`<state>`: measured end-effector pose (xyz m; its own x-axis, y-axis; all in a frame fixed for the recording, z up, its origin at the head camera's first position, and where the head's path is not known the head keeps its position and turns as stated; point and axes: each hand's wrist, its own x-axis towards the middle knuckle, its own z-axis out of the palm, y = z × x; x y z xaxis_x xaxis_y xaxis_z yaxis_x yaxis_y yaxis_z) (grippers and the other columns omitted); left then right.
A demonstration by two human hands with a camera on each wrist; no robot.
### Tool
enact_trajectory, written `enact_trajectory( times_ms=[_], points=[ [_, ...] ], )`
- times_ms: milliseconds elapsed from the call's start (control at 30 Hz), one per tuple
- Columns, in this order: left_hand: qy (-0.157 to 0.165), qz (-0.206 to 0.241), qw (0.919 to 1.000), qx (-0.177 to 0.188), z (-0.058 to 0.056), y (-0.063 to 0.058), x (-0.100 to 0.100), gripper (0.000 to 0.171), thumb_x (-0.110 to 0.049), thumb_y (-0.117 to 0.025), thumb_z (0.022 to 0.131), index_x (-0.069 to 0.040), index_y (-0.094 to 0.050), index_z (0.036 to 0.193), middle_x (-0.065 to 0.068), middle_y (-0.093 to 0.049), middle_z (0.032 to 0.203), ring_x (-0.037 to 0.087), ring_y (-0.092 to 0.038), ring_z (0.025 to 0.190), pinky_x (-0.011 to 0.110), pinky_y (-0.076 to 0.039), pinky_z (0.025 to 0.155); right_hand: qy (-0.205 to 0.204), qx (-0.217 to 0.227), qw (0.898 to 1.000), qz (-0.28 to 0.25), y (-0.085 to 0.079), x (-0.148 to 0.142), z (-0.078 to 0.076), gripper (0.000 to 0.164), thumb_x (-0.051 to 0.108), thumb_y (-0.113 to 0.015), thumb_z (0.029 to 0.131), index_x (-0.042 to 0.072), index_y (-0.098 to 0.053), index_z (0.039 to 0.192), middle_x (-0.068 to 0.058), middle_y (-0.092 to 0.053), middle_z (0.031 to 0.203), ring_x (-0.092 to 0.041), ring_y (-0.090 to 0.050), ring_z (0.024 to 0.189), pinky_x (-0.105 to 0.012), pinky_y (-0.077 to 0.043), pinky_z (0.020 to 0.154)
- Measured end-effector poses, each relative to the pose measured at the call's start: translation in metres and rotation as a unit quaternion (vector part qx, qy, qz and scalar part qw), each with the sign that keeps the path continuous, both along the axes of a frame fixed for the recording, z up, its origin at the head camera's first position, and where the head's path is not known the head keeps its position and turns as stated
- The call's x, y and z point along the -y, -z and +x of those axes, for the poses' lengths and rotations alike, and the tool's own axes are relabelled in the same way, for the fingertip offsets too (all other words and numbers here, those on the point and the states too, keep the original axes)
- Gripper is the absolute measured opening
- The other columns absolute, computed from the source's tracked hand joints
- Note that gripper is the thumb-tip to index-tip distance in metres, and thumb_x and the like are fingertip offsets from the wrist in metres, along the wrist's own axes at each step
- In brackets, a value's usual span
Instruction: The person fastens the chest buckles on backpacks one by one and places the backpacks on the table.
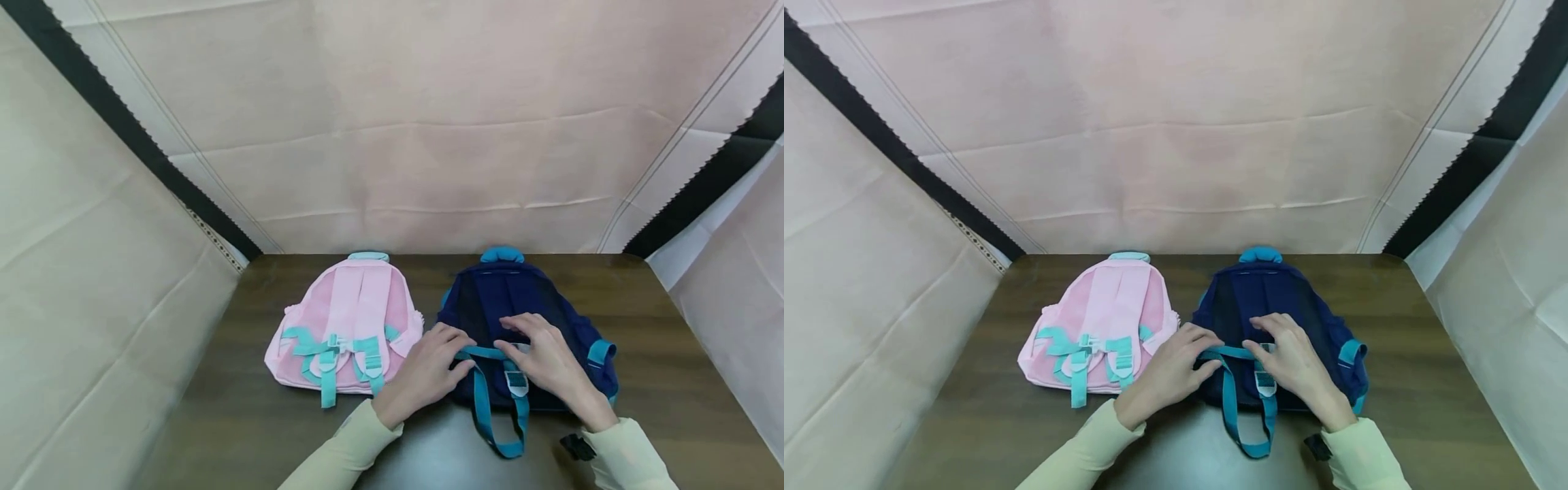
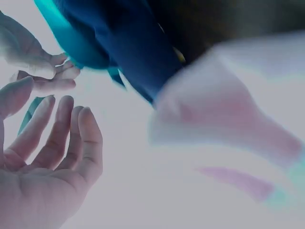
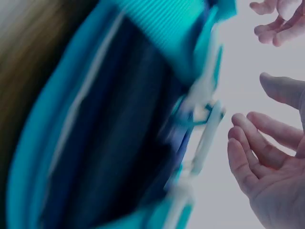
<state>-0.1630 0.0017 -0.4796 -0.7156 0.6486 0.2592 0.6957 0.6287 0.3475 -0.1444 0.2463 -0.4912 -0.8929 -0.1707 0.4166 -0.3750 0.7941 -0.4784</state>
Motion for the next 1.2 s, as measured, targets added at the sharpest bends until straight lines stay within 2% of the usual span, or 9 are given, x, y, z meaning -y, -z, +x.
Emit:
enact_trajectory(
  times_ms=[167,267,400,500,600,700,867,1000,1200],
  points=[
    [-0.033,0.009,0.9994,-0.011,0.002,-0.006,0.038,0.029,-0.027,-0.079,0.102,-0.013,-0.079,0.128,0.004,-0.079,0.129,0.020,-0.069,0.120,0.032,-0.062,0.103,-0.018,0.003,1.000,-0.011,-0.009,0.031,-0.005,0.040,0.015,-0.089,0.091,0.000,-0.078,0.126,-0.017,-0.079,0.121,-0.036,-0.073,0.111,-0.055,-0.064,0.088],
    [-0.056,0.031,0.9976,-0.025,0.003,-0.006,0.064,0.028,-0.023,-0.082,0.099,-0.012,-0.080,0.125,0.004,-0.079,0.126,0.020,-0.069,0.117,0.033,-0.063,0.100,-0.038,0.011,0.999,-0.017,-0.013,0.049,-0.009,0.039,0.015,-0.089,0.091,0.001,-0.078,0.126,-0.015,-0.079,0.121,-0.034,-0.073,0.112,-0.054,-0.064,0.091],
    [-0.085,0.069,0.9933,-0.037,0.003,-0.006,0.097,0.027,-0.016,-0.086,0.095,-0.009,-0.081,0.120,0.004,-0.080,0.121,0.023,-0.071,0.116,0.037,-0.064,0.096,-0.061,0.018,0.998,-0.023,-0.017,0.072,-0.015,0.040,0.015,-0.090,0.090,0.001,-0.078,0.126,-0.014,-0.079,0.121,-0.030,-0.072,0.111,-0.050,-0.065,0.090],
    [-0.114,0.080,0.9893,-0.044,0.003,-0.007,0.119,0.028,-0.014,-0.088,0.093,-0.008,-0.081,0.120,0.006,-0.080,0.119,0.024,-0.071,0.114,0.038,-0.065,0.091,-0.075,0.025,0.997,-0.022,-0.020,0.088,-0.020,0.041,0.016,-0.090,0.091,0.001,-0.078,0.127,-0.014,-0.078,0.122,-0.030,-0.071,0.111,-0.049,-0.065,0.091],
    [-0.141,0.079,0.9855,-0.050,0.002,-0.009,0.140,0.036,-0.014,-0.089,0.092,-0.006,-0.078,0.125,0.009,-0.078,0.124,0.027,-0.070,0.116,0.039,-0.064,0.092,-0.096,0.031,0.995,-0.021,-0.022,0.103,-0.024,0.041,0.016,-0.089,0.091,0.001,-0.078,0.126,-0.014,-0.078,0.122,-0.030,-0.071,0.112,-0.049,-0.065,0.092],
    [-0.160,0.064,0.9836,-0.051,0.000,-0.012,0.158,0.049,-0.017,-0.090,0.091,-0.004,-0.073,0.135,0.013,-0.075,0.132,0.031,-0.067,0.123,0.045,-0.062,0.101,-0.120,0.038,0.992,-0.020,-0.022,0.117,-0.030,0.041,0.016,-0.089,0.091,0.000,-0.078,0.127,-0.014,-0.078,0.120,-0.029,-0.070,0.111,-0.047,-0.065,0.092],
    [-0.179,0.018,0.9832,-0.029,-0.007,-0.015,0.182,0.061,-0.024,-0.092,0.090,-0.003,-0.068,0.142,0.016,-0.072,0.139,0.036,-0.063,0.128,0.054,-0.058,0.107,-0.150,0.058,0.987,-0.017,-0.021,0.138,-0.037,0.043,0.018,-0.088,0.091,0.001,-0.077,0.129,-0.014,-0.078,0.123,-0.027,-0.068,0.113,-0.046,-0.065,0.092],
    [-0.182,0.000,0.9832,-0.005,-0.013,-0.012,0.194,0.052,-0.022,-0.090,0.091,-0.003,-0.072,0.136,0.015,-0.074,0.134,0.035,-0.066,0.124,0.053,-0.061,0.104,-0.169,0.085,0.982,-0.013,-0.019,0.156,-0.043,0.047,0.021,-0.088,0.092,0.000,-0.075,0.132,-0.015,-0.077,0.127,-0.028,-0.067,0.118,-0.047,-0.064,0.097],
    [-0.186,-0.010,0.9815,0.044,-0.017,-0.002,0.201,0.037,-0.019,-0.086,0.095,-0.006,-0.077,0.129,0.012,-0.077,0.127,0.030,-0.069,0.118,0.049,-0.064,0.100,-0.174,0.119,0.977,0.027,-0.010,0.187,-0.050,0.055,0.027,-0.091,0.090,0.001,-0.074,0.135,-0.014,-0.074,0.129,-0.027,-0.064,0.117,-0.045,-0.063,0.102]
  ],
)
